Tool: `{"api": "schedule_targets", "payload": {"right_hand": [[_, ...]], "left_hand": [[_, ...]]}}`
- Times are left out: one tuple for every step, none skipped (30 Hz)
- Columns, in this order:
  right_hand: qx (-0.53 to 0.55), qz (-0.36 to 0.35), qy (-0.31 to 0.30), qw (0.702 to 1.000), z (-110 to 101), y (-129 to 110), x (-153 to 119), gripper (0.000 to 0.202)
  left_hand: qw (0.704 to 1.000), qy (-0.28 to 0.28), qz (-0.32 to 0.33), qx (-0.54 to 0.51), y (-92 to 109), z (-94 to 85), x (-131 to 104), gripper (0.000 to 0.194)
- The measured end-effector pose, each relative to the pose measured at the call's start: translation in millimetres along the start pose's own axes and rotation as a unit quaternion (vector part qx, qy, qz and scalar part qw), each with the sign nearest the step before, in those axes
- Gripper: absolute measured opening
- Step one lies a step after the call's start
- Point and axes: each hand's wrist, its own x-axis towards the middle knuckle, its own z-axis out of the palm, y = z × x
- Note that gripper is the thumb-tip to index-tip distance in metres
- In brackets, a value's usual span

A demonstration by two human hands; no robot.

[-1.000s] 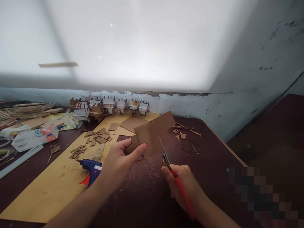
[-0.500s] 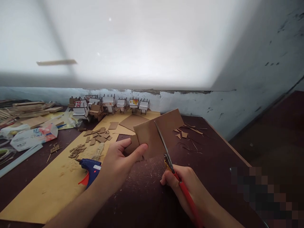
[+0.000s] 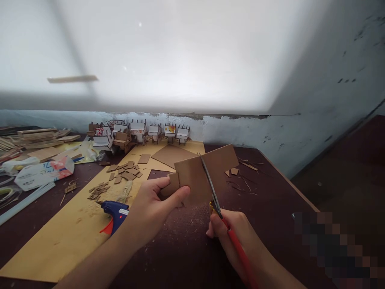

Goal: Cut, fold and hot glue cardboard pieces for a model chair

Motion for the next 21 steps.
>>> {"api": "schedule_targets", "payload": {"right_hand": [[-0.005, 0.006, 0.005, 1.0, 1, 1, 0, 0.062], [-0.009, 0.013, 0.01, 1.0, 3, 2, 0, 0.062], [-0.012, 0.02, 0.013, 1.0, 4, 3, 0, 0.062], [-0.013, 0.026, 0.016, 0.999, 5, 4, 0, 0.061], [-0.015, 0.03, 0.019, 0.999, 7, 5, 0, 0.06], [-0.017, 0.032, 0.023, 0.999, 9, 6, 1, 0.06], [-0.02, 0.031, 0.029, 0.999, 10, 6, 1, 0.059], [-0.023, 0.031, 0.037, 0.999, 12, 6, 2, 0.059], [-0.025, 0.033, 0.046, 0.998, 14, 6, 3, 0.06], [-0.026, 0.038, 0.055, 0.997, 15, 7, 4, 0.061], [-0.022, 0.047, 0.064, 0.997, 17, 8, 4, 0.062], [-0.011, 0.059, 0.07, 0.996, 17, 10, 5, 0.062], [0.005, 0.074, 0.075, 0.994, 18, 11, 5, 0.063], [0.026, 0.09, 0.08, 0.992, 17, 13, 6, 0.062], [0.051, 0.106, 0.084, 0.99, 16, 15, 6, 0.062], [0.078, 0.116, 0.089, 0.986, 15, 16, 7, 0.062], [0.106, 0.121, 0.093, 0.983, 12, 15, 7, 0.062], [0.134, 0.122, 0.098, 0.979, 9, 13, 7, 0.063], [0.159, 0.118, 0.104, 0.975, 5, 10, 6, 0.063], [0.182, 0.11, 0.109, 0.971, 2, 5, 4, 0.064], [0.196, 0.105, 0.119, 0.968, -3, -1, 1, 0.063]], "left_hand": [[1.0, -0.006, 0.001, -0.001, 0, 0.5, 0, 0.031], [1.0, -0.009, 0.001, -0.002, 0, 1.1, -1, 0.032], [1.0, -0.012, 0.001, -0.002, 0, 1.7, -1, 0.032], [1.0, -0.013, 0.001, -0.001, 0, 2.1, -1, 0.032], [1.0, -0.013, -0.001, -0.002, -1, 2.5, 0, 0.032], [1.0, -0.011, -0.004, -0.003, -1, 2.7, 0, 0.031], [1.0, -0.01, -0.009, -0.005, -1, 2.8, 1, 0.03], [1.0, -0.009, -0.014, -0.008, -1, 2.8, 1, 0.029], [1.0, -0.007, -0.02, -0.011, -1, 2.9, 2, 0.028], [1.0, -0.003, -0.027, -0.015, -1, 2.9, 3, 0.027], [0.999, 0.001, -0.033, -0.018, -1, 3.0, 4, 0.028], [0.999, 0.005, -0.038, -0.02, -1, 3.2, 5, 0.03], [0.999, 0.009, -0.044, -0.021, -2, 3.3, 6, 0.032], [0.998, 0.011, -0.049, -0.022, -2, 3.4, 7, 0.034], [0.998, 0.011, -0.055, -0.024, -3, 3.5, 7, 0.034], [0.998, 0.008, -0.061, -0.026, -3, 3.4, 8, 0.033], [0.997, 0.005, -0.066, -0.029, -3, 3.3, 8, 0.031], [0.997, 0.003, -0.072, -0.031, -4, 3.0, 9, 0.029], [0.997, 0.002, -0.075, -0.031, -4, 2.8, 9, 0.028], [0.997, 0.001, -0.075, -0.03, -4, 2.5, 9, 0.027], [0.997, 0.0, -0.074, -0.028, -4, 2.4, 9, 0.026]]}}
